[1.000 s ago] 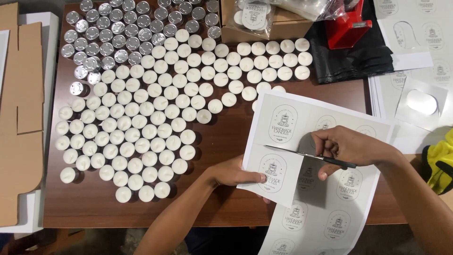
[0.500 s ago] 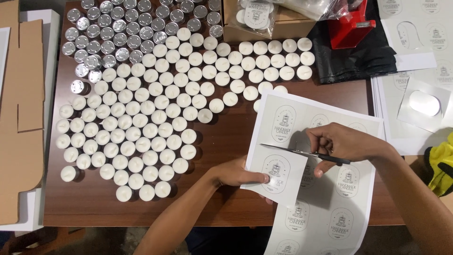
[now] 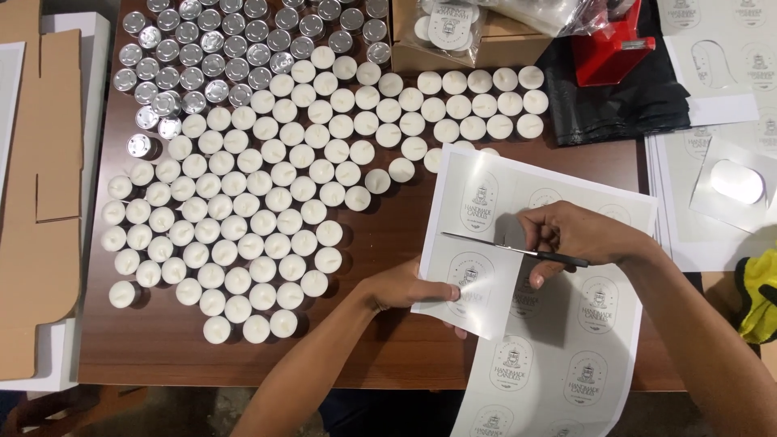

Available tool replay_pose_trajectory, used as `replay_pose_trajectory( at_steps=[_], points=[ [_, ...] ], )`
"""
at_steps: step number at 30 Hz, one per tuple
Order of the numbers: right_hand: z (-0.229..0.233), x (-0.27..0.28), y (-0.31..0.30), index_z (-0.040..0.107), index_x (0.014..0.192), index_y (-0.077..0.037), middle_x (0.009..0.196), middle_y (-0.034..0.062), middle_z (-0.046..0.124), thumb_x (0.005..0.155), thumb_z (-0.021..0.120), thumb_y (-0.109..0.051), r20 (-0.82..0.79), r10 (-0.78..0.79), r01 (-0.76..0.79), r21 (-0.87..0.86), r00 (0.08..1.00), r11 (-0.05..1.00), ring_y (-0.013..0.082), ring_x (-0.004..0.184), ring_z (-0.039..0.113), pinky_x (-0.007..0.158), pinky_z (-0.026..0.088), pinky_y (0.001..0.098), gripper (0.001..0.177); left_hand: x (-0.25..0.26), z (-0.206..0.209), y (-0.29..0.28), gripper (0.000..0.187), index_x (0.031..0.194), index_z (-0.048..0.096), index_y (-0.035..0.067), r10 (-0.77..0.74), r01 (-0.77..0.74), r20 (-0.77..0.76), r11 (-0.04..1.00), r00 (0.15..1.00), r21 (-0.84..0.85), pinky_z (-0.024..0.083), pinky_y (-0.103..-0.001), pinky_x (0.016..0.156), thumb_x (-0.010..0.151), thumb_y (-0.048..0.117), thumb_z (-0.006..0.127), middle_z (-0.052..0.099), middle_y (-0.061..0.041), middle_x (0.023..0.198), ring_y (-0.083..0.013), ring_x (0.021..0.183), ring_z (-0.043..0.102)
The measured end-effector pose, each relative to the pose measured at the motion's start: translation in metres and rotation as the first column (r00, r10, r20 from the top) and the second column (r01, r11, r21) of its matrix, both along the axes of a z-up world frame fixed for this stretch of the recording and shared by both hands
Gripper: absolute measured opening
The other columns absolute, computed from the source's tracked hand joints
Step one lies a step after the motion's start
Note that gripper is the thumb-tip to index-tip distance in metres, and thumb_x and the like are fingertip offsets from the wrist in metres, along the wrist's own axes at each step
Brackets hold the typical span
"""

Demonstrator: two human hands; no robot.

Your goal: Cutting out circular product labels from a printed sheet using scissors at a production table.

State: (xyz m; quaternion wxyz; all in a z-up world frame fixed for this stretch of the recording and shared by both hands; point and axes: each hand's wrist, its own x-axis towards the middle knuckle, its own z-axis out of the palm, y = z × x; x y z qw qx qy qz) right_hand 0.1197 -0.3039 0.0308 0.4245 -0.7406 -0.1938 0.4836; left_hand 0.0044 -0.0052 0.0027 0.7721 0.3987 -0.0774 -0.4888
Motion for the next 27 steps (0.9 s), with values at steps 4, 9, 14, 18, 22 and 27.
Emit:
replay_pose_trajectory(
  at_steps=[4, 9, 14, 18, 22, 27],
  points=[
    [0.006, 0.001, 0.018, 0.072, 0.082, 0.010, 0.047, 0.0204, 0.064, 0.043, 0.109, -0.012, -0.071, -0.135, 0.125, -0.129, 0.988, 0.984, 0.0262, 0.039, 0.060, 0.041, 0.048, 0.0325, 0.059, 0.001, 0.030, 0.000, 0.025, 0.120, 0.069, 0.005, 0.075, -0.077, 0.157, 0.997, 0.985, 0.003, 0.065, -0.049, 0.075, 0.095, 0.011, 0.070, 0.076, -0.019, 0.107, -0.0247, 0.089, 0.074],
    [0.003, 0.006, 0.022, 0.070, 0.082, 0.010, 0.045, 0.0200, 0.063, 0.045, 0.108, -0.008, -0.082, -0.102, 0.095, -0.078, 0.991, 0.992, 0.0255, 0.035, 0.059, 0.037, 0.046, 0.0310, 0.056, 0.002, 0.021, -0.003, 0.025, 0.120, 0.069, 0.005, 0.059, -0.064, 0.153, 0.998, 0.987, 0.028, 0.065, -0.048, 0.076, 0.096, 0.012, 0.069, 0.075, -0.020, 0.106, -0.0247, 0.088, 0.074],
    [0.000, 0.008, 0.020, 0.070, 0.080, 0.010, 0.043, 0.0200, 0.063, 0.047, 0.108, -0.003, -0.078, -0.104, 0.098, -0.073, 0.992, 0.993, 0.0242, 0.034, 0.058, 0.036, 0.045, 0.0299, 0.052, -0.001, 0.024, -0.005, 0.026, 0.119, 0.067, 0.003, 0.071, -0.076, 0.142, 0.997, 0.987, 0.030, 0.064, -0.048, 0.076, 0.095, 0.012, 0.069, 0.075, -0.022, 0.106, -0.0259, 0.087, 0.074],
    [-0.003, 0.009, 0.019, 0.069, 0.081, 0.010, 0.044, 0.0200, 0.064, 0.043, 0.109, -0.005, -0.107, -0.089, 0.084, -0.047, 0.990, 0.995, 0.0237, 0.034, 0.058, 0.036, 0.047, 0.0306, 0.057, -0.001, 0.030, -0.004, 0.029, 0.120, 0.066, 0.000, 0.087, -0.090, 0.119, 0.996, 0.989, 0.021, 0.065, -0.049, 0.075, 0.094, 0.011, 0.070, 0.074, -0.023, 0.105, -0.0273, 0.086, 0.074],
    [-0.011, 0.012, 0.018, 0.065, 0.080, 0.006, 0.048, 0.0191, 0.064, 0.041, 0.110, -0.013, -0.140, -0.069, 0.068, -0.010, 0.988, 0.998, 0.0236, 0.038, 0.061, 0.037, 0.049, 0.0299, 0.063, 0.000, 0.011, -0.008, 0.027, 0.122, 0.066, 0.004, 0.044, -0.050, 0.167, 0.998, 0.985, 0.032, 0.064, -0.046, 0.075, 0.096, 0.011, 0.068, 0.074, -0.022, 0.108, -0.0249, 0.086, 0.074],
    [-0.007, 0.016, 0.025, 0.061, 0.074, 0.002, 0.049, 0.0172, 0.061, 0.042, 0.111, -0.016, -0.120, -0.049, 0.048, -0.017, 0.992, 0.999, 0.0242, 0.040, 0.060, 0.037, 0.050, 0.0302, 0.062, 0.001, 0.019, -0.008, 0.031, 0.123, 0.064, -0.001, 0.066, -0.068, 0.135, 0.998, 0.989, 0.012, 0.065, -0.048, 0.073, 0.095, 0.010, 0.068, 0.073, -0.024, 0.106, -0.0281, 0.085, 0.074]
  ],
)
